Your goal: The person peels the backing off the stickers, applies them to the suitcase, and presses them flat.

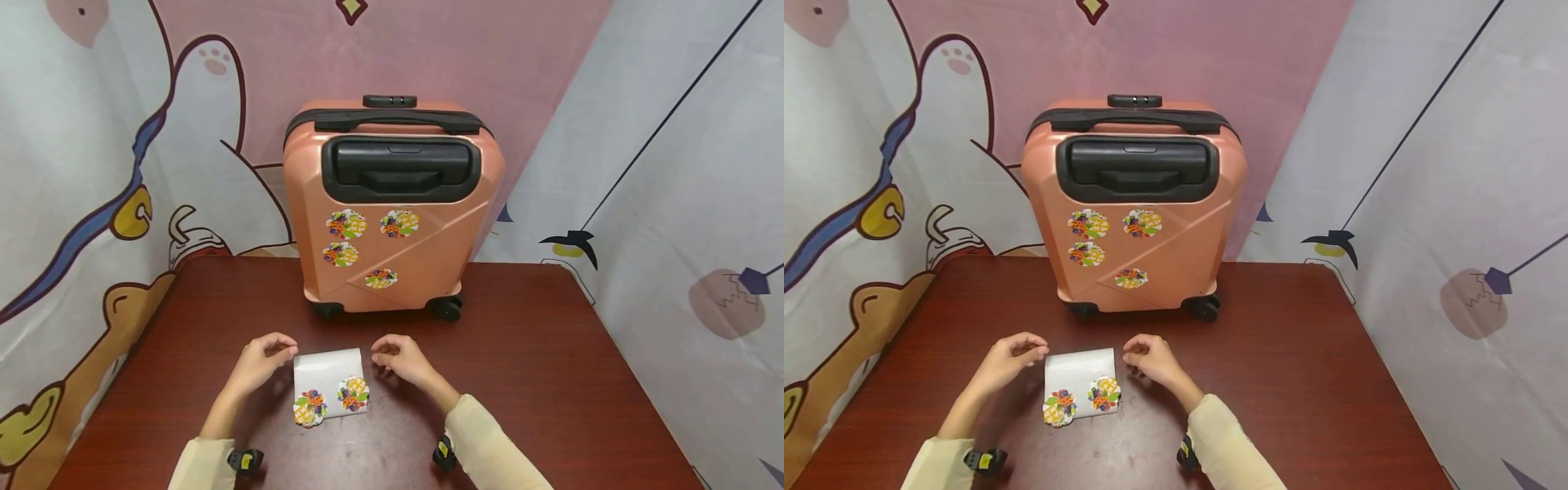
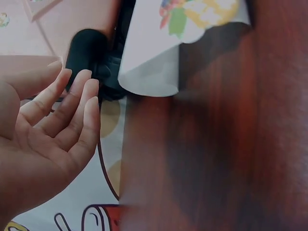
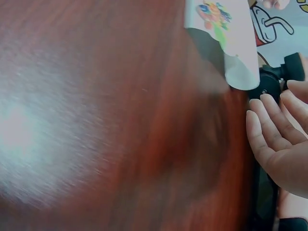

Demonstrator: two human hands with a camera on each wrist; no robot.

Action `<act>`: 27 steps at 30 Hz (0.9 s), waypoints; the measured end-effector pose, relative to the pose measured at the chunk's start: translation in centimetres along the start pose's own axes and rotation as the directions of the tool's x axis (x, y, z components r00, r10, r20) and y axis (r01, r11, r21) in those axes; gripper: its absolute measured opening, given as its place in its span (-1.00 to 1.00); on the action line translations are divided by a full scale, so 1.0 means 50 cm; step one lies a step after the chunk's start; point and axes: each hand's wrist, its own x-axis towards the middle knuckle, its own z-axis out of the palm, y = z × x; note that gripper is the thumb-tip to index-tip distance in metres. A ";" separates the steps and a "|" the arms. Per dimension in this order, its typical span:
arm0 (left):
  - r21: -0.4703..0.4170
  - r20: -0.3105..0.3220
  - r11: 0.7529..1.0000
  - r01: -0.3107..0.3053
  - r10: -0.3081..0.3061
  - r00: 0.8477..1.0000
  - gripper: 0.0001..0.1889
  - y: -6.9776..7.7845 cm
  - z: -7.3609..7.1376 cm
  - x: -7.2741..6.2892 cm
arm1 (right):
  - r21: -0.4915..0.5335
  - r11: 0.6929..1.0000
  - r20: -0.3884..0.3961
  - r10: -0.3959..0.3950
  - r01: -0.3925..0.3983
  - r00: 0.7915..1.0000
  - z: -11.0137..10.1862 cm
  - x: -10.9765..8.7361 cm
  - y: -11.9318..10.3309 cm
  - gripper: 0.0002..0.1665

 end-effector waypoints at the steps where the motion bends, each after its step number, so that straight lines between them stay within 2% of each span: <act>1: 0.000 0.004 1.000 0.005 -0.005 1.000 -0.91 -0.004 -0.001 -0.004 | -0.003 1.000 0.006 0.000 0.000 1.000 0.003 -0.001 0.002 -0.83; 3: 0.009 0.012 1.000 0.016 -0.016 1.000 -0.92 -0.010 -0.002 -0.010 | 0.001 1.000 0.016 -0.001 0.001 1.000 0.010 -0.003 0.008 -0.82; 10: 0.008 0.032 0.996 0.088 -0.088 0.996 -0.90 -0.024 -0.004 -0.032 | -0.022 1.000 0.019 0.013 -0.013 1.000 0.033 0.016 0.086 -0.84; 14: -0.033 0.073 0.993 0.112 -0.109 0.991 -0.88 -0.036 -0.002 -0.044 | -0.023 1.000 0.040 0.001 0.000 0.999 0.043 0.007 0.072 -0.85; 22: -0.073 0.175 0.995 0.069 -0.055 0.983 -0.87 -0.069 0.013 -0.061 | -0.027 1.000 0.057 0.018 -0.017 0.998 0.051 -0.017 0.020 -0.84; 27: -0.054 0.175 0.998 0.041 -0.031 0.984 -0.86 -0.077 0.026 -0.071 | -0.034 0.999 0.051 0.002 0.000 0.999 0.056 -0.019 0.021 -0.85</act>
